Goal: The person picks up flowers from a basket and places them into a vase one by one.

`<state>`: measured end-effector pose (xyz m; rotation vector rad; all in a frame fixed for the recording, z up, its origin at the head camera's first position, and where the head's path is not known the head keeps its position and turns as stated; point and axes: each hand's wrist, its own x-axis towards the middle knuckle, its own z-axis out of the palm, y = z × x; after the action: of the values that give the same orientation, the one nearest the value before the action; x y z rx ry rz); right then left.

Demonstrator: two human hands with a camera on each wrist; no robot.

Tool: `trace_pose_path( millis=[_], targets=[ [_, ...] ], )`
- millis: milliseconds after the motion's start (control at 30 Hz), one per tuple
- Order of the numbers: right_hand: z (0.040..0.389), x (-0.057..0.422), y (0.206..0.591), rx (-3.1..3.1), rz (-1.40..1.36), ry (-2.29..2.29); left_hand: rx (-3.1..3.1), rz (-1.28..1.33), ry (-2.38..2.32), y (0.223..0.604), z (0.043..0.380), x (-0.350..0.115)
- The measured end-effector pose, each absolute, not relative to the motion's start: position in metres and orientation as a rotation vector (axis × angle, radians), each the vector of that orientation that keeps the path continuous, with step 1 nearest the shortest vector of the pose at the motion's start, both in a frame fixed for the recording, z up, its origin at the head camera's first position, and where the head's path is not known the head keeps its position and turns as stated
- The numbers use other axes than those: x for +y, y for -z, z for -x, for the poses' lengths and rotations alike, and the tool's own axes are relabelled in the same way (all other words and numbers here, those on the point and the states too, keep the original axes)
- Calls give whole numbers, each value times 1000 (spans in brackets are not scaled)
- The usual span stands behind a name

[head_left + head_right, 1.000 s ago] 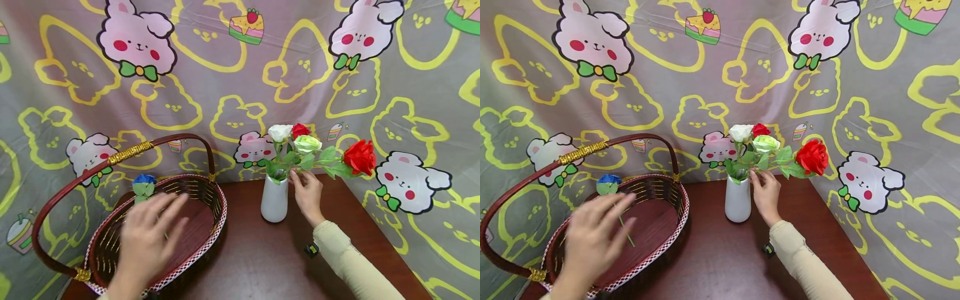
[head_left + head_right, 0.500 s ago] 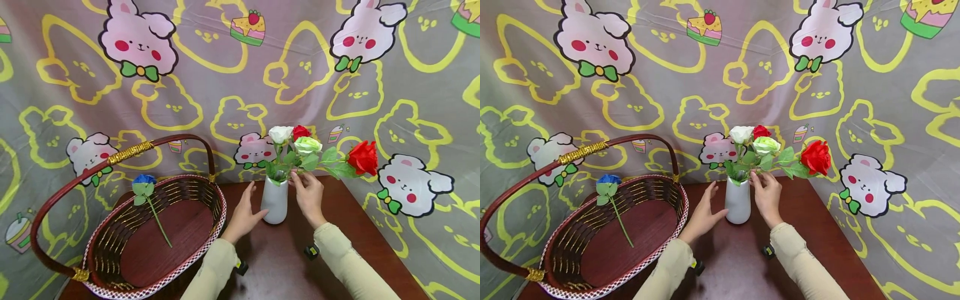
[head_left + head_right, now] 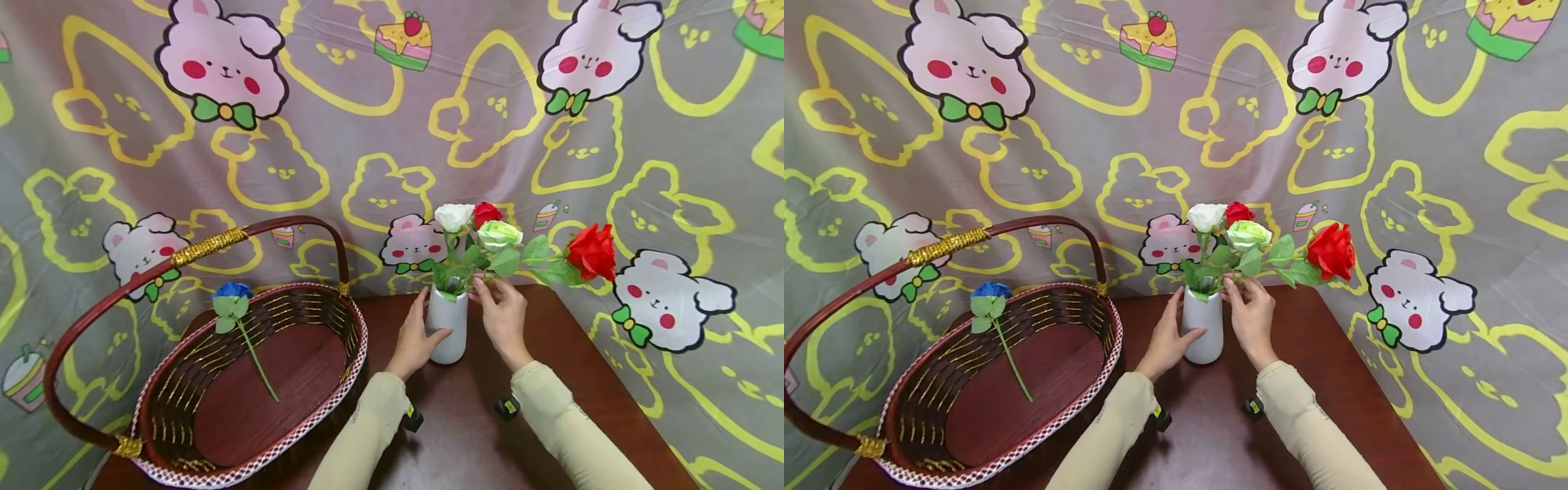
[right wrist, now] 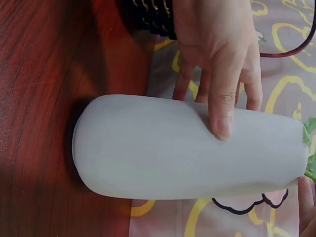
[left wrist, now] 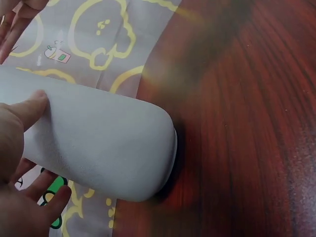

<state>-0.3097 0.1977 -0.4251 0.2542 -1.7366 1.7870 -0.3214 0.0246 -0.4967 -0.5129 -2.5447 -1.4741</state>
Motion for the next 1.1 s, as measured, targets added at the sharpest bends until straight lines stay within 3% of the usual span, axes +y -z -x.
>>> trace_pose_path(
  millis=[300, 867, 1100],
  targets=[
    [316, 199, 426, -1739, -227, -1820, -2582, 430, 1223, 499, 318, 29],
    [320, 198, 426, -1746, -220, -1812, -2572, 336, 1208, 499, 319, 39],
    [309, 193, 413, -1775, -215, -1806, -2577, 424, 1327, 498, 317, 31]
  ],
)
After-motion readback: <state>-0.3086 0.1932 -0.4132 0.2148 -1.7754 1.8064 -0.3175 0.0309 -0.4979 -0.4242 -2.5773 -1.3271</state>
